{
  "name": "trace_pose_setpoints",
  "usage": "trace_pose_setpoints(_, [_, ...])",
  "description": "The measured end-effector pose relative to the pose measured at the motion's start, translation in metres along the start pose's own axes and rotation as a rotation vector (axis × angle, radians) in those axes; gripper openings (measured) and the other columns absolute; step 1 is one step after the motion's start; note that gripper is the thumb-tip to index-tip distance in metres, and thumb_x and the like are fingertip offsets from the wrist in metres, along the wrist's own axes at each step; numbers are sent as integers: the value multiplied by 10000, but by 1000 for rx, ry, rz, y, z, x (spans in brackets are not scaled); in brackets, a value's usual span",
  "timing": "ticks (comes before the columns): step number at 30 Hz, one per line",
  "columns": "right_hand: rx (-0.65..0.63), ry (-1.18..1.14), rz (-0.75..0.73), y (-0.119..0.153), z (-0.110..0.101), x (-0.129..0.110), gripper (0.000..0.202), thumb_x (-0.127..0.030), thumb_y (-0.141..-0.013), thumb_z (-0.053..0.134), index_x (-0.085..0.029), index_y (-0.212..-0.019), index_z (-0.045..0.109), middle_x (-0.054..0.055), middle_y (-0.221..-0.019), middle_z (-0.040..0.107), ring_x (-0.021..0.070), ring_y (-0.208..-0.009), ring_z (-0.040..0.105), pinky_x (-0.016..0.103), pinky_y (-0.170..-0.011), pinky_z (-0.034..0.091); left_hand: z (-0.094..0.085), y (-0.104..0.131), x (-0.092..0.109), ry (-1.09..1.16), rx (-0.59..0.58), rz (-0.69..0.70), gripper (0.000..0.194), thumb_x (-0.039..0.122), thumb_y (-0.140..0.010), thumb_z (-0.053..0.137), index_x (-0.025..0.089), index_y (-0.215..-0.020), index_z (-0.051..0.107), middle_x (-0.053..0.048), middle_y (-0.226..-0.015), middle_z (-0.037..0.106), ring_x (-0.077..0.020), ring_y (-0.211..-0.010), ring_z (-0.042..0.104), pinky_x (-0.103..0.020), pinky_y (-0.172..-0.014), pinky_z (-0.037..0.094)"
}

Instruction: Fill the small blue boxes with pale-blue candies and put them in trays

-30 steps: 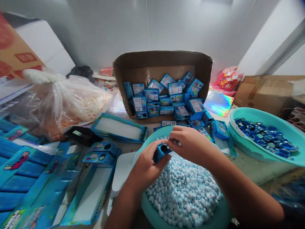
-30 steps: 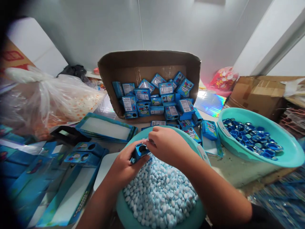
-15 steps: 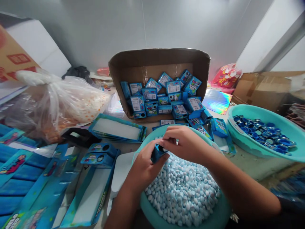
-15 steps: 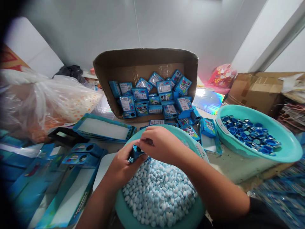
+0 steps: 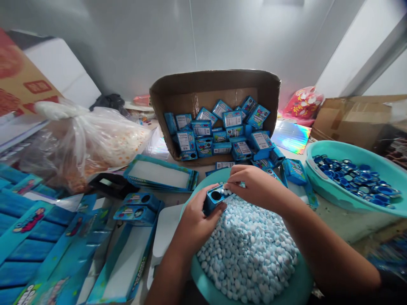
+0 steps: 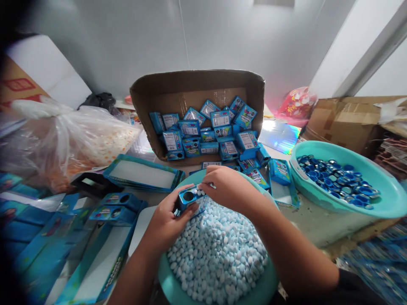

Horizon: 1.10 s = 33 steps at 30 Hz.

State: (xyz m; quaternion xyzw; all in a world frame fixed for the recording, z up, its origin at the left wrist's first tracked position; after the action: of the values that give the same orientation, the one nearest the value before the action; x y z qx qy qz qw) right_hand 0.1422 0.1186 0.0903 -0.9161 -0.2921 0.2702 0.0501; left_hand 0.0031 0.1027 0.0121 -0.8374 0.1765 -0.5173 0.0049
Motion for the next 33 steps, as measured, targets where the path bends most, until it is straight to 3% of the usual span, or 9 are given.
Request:
trace_pose_setpoints(9, [-1,-95,-17,-3,6,-17,251,-178,-935,615,-169,-717,740,10,-709,610,103,-644,520,251,-582,369,1,0,2,0,-22,47,441,445,-918,632,261,-1314,568,-62,-1315,645,-245,-1220,603,-375,-1059,467])
trace_pose_setpoints(17, [60,-262,-7,-2,9,-18,122,-172,-891,665,-188,-819,762,13,-792,665,111,-706,584,241,-632,445,1,1,8,34,-40,63,411,424,-931,621,272,-1309,561,-36,-1310,640,-223,-1220,592,-332,-1038,459])
trace_pose_setpoints(23, [54,-583,124,-3,18,-7,93,-130,-850,645,-176,-839,725,11,-804,709,133,-740,655,252,-664,517,1,0,9,24,-37,50,374,414,-939,604,287,-1289,569,-18,-1260,654,-213,-1175,609,-326,-1003,475])
trace_pose_setpoints(27, [48,-731,114,-3,22,-9,89,-189,-879,621,-159,-862,703,30,-813,718,148,-763,669,272,-688,539,2,0,6,-5,-29,24,361,401,-923,616,251,-1250,584,-53,-1239,658,-239,-1166,606,-372,-1000,480])
trace_pose_setpoints(29, [85,-692,109,-3,19,-6,94,-208,-887,621,-160,-898,701,33,-854,719,145,-785,664,266,-695,532,2,0,4,-16,-27,17,370,408,-918,620,237,-1245,586,-70,-1245,654,-251,-1172,602,-393,-1007,477])
trace_pose_setpoints(33, [145,-383,140,-4,11,8,150,-154,-874,626,-175,-1001,702,31,-936,706,136,-826,630,251,-706,488,2,1,3,-19,-26,38,429,434,-921,617,245,-1302,561,-74,-1287,643,-248,-1197,602,-392,-1033,466])
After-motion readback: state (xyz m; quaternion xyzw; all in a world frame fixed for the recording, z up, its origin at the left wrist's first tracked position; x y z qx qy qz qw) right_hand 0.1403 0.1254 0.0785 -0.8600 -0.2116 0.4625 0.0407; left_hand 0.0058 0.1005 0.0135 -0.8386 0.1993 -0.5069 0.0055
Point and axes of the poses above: each hand's wrist, its own y-axis away from the middle knuckle, its own z-axis out of the palm, x = y × z, the point moved 8 cm from there along -y, towards the middle knuckle
